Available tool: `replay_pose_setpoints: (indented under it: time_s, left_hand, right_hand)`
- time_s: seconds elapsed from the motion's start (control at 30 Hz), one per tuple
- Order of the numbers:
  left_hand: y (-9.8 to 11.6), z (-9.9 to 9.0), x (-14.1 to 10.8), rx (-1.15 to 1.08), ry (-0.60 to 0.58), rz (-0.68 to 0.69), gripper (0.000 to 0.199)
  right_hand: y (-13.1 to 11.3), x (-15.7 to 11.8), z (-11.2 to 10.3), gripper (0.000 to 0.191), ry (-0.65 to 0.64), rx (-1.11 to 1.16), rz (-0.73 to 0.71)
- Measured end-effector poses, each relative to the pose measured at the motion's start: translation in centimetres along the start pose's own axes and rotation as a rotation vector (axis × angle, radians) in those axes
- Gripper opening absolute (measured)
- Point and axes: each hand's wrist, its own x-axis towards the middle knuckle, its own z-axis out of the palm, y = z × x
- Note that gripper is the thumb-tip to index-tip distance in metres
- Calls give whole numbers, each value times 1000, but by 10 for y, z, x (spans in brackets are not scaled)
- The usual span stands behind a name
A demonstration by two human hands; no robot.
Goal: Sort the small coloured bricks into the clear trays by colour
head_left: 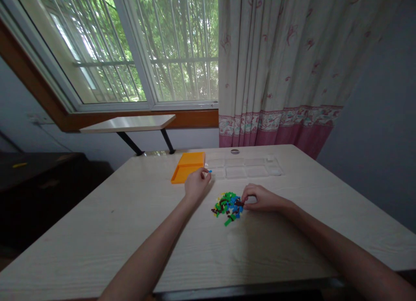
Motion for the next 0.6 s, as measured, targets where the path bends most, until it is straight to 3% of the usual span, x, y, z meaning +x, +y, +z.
replay_pose_setpoints:
  time_s: [0.27, 0.47, 0.6]
  left_hand:
    - [3, 1, -2, 76, -68, 20, 34]
    - [25, -10, -26, -50, -387, 347, 29]
    - [44, -18, -42, -51, -453, 502, 27]
  right_hand:
    - [0, 0, 2, 11, 32, -18, 20]
    - [3, 0, 7, 13, 185, -101, 80]
    - [0, 1, 10, 12, 283, -190, 10]
